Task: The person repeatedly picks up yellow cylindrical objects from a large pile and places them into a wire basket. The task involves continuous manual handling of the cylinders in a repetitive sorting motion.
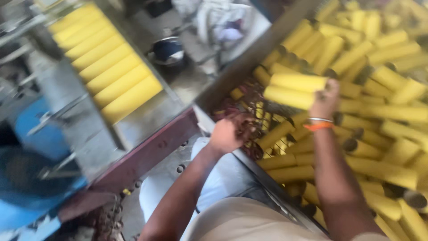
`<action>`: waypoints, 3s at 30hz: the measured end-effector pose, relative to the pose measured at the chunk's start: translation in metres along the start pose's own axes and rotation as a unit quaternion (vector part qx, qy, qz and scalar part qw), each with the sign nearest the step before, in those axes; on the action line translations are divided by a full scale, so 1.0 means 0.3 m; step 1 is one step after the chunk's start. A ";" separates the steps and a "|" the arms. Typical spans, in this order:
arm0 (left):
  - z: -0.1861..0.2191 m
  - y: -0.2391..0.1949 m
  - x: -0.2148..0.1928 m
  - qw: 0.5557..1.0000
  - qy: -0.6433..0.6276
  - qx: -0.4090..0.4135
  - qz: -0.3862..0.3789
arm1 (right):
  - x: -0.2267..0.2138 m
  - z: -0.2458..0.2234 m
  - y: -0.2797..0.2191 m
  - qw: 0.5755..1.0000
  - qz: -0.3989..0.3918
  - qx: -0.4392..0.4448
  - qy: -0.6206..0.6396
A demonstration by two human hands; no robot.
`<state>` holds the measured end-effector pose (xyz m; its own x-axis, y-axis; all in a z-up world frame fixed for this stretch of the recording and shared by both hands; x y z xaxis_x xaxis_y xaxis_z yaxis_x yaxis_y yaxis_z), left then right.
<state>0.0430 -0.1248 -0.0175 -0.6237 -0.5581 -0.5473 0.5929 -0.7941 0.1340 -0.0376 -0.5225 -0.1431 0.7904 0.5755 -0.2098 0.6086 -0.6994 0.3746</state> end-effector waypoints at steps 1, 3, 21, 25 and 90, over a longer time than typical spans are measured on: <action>-0.008 -0.018 -0.017 0.997 -0.069 0.019 0.022 | 0.009 -0.127 0.056 0.990 -0.027 -0.085 0.105; 0.009 -0.068 -0.050 0.993 -0.024 0.084 0.074 | 0.012 -0.313 0.102 0.985 -0.028 -0.082 0.151; 0.005 -0.496 -0.632 0.887 0.274 0.024 0.372 | 1.072 -0.995 -0.252 0.886 -0.389 0.041 0.249; -0.169 -0.373 -0.748 0.915 0.316 -0.097 0.231 | 1.331 -1.056 -0.377 0.897 -0.436 -0.054 0.050; -0.079 0.033 -0.028 0.997 0.082 -0.009 0.000 | 0.382 -0.671 -0.027 0.908 -0.321 -0.179 -0.204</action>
<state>0.0662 -0.1222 -0.0311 -0.5327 -0.5098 -0.6756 0.6022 -0.7892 0.1206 0.0342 -0.3656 0.0117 0.2861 0.5603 -0.7773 0.9487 -0.0517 0.3119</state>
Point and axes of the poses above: each hand's wrist, its own y-axis towards the middle knuckle, its own x-axis out of the palm, z = x × y, the point moved 8 cm from there along y, towards the middle knuckle, and after that the axes turned 5 degrees about -z, right-handed, at the moved point
